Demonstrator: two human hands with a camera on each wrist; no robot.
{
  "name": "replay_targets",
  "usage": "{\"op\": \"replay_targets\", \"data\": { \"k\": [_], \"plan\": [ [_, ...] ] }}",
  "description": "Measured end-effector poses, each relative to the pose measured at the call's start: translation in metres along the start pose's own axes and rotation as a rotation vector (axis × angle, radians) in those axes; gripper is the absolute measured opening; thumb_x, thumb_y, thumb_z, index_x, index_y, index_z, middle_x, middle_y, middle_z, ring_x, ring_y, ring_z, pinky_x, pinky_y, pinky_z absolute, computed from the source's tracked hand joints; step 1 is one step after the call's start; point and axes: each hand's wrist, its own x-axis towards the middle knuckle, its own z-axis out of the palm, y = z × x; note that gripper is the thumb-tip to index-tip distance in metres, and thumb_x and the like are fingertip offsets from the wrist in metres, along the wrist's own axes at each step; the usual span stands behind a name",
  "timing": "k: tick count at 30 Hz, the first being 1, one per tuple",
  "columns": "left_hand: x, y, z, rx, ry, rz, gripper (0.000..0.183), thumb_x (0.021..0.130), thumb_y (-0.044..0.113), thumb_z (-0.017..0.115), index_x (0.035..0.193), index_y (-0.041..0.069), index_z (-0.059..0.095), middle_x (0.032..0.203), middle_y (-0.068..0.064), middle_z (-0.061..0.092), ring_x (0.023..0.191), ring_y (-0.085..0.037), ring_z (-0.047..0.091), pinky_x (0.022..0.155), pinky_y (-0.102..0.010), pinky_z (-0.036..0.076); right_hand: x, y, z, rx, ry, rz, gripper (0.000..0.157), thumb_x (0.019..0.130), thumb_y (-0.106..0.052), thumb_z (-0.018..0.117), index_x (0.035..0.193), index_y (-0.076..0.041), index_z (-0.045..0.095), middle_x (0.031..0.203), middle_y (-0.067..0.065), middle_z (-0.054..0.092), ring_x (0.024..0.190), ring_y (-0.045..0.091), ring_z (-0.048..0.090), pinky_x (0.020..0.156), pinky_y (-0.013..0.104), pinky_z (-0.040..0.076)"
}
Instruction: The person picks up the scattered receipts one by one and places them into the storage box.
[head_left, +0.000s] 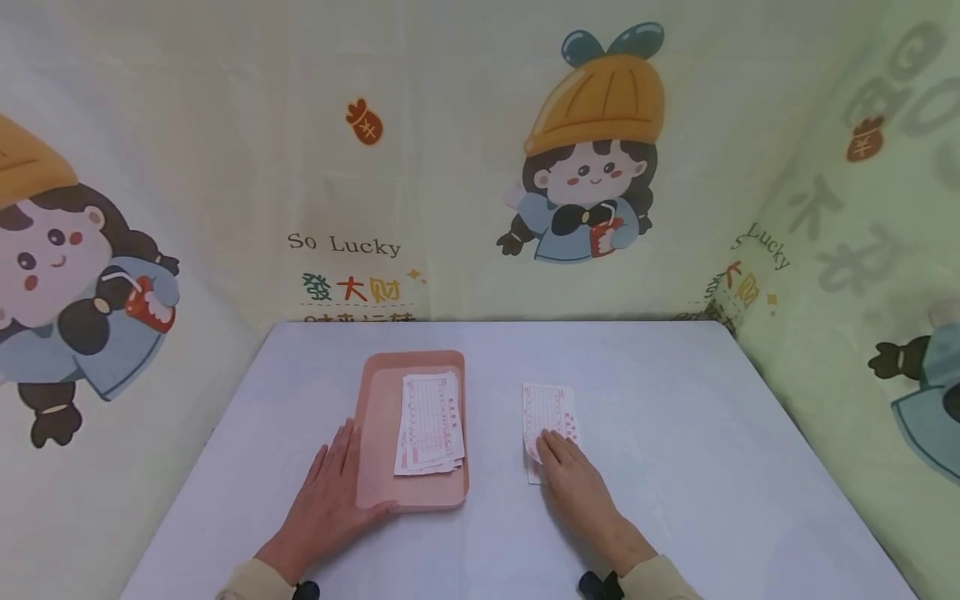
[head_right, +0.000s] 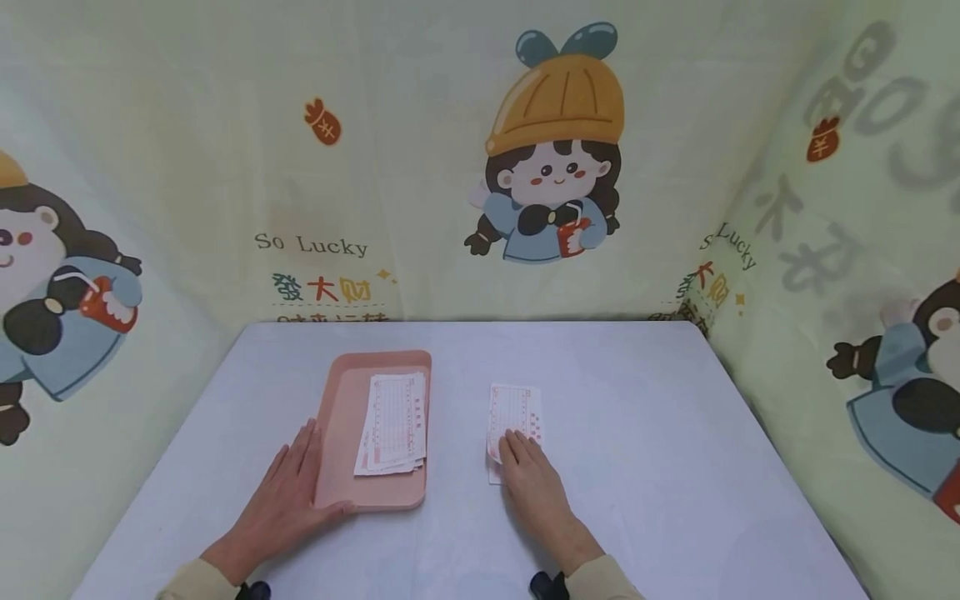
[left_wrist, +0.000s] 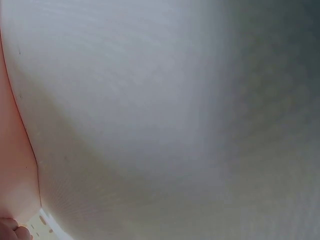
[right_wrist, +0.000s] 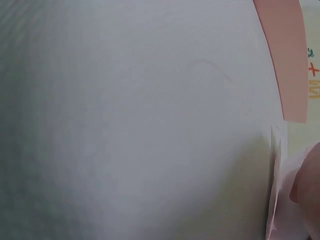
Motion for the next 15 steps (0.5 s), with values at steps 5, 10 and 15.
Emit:
{"op": "replay_targets", "data": {
  "k": [5,10,15],
  "plan": [
    [-0.0007,-0.0004,0.0006,0.002,0.014,0.005,0.127,0.072,0.082,0.061,0.155,-0.005,0.019,0.163,-0.022,0.019,0.15,-0.038,0.022,0.119,-0.058,0.024,0.0005,-0.0012,-0.0013,0.003,-0.025,0.015,0.058,0.084,-0.002,0.076,0.137,0.001,0.054,0.143,0.018,0.055,0.133,0.032,0.053,0.111,0.045,0.044],
    [-0.0011,-0.0001,0.0001,0.006,0.013,0.003,0.128,0.072,0.083,0.061,0.155,-0.005,0.019,0.163,-0.023,0.02,0.15,-0.038,0.023,0.119,-0.059,0.025,0.0006,-0.0009,-0.0007,-0.004,-0.026,0.017,0.057,0.084,0.0,0.074,0.137,0.0,0.054,0.143,0.017,0.055,0.133,0.031,0.053,0.11,0.045,0.045],
    [-0.0008,-0.0008,0.0007,0.015,0.016,0.008,0.128,0.072,0.083,0.06,0.155,-0.005,0.019,0.163,-0.022,0.019,0.15,-0.037,0.023,0.119,-0.058,0.025,0.0009,0.0003,-0.0009,-0.017,0.024,-0.012,0.057,0.082,0.003,0.075,0.135,0.0,0.055,0.14,0.017,0.057,0.131,0.03,0.056,0.108,0.043,0.047]
  ]
}}
